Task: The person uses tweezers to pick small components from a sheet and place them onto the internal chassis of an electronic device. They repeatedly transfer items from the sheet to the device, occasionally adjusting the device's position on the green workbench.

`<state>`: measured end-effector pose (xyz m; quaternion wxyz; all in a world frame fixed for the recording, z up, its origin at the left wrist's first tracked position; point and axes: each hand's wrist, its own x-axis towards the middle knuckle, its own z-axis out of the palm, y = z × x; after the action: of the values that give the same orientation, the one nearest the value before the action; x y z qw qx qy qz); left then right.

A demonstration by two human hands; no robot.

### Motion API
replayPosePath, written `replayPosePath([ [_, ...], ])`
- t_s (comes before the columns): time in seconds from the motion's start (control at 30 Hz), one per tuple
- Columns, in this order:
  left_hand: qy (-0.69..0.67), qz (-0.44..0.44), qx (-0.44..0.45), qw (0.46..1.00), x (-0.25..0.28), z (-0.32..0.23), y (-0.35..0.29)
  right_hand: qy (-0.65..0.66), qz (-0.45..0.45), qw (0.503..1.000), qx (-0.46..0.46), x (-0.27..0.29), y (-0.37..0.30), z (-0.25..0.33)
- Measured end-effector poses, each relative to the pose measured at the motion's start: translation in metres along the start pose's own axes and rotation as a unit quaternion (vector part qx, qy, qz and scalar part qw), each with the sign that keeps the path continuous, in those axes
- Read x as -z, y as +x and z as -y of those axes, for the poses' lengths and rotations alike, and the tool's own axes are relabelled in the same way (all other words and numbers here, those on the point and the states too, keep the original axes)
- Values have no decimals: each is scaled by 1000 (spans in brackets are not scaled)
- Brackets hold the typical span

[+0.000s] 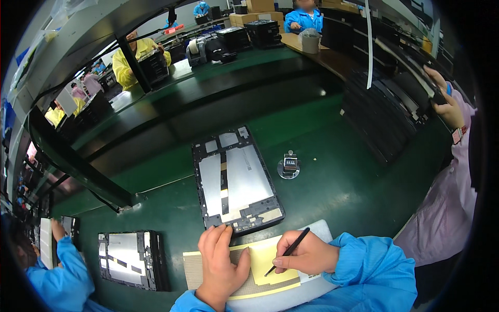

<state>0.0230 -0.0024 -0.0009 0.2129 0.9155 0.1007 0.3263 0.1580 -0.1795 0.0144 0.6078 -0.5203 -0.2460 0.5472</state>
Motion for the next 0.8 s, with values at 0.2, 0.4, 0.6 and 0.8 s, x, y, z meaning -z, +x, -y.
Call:
replayPosePath([
  [0.2,27,-1,-8,1000,2,-3,4,1,-10,1000,-16,3,2,2],
  [0.4,-1,3,15,1000,3,-2,2,-8,-13,1000,-26,0,1,7],
  [0.6,-20,-14,10,1000,2,0,4,-53,-46,993,93,-1,2,19],
  [0.8,-33,-18,28,999,3,-1,6,-114,-102,970,189,-14,61,64],
])
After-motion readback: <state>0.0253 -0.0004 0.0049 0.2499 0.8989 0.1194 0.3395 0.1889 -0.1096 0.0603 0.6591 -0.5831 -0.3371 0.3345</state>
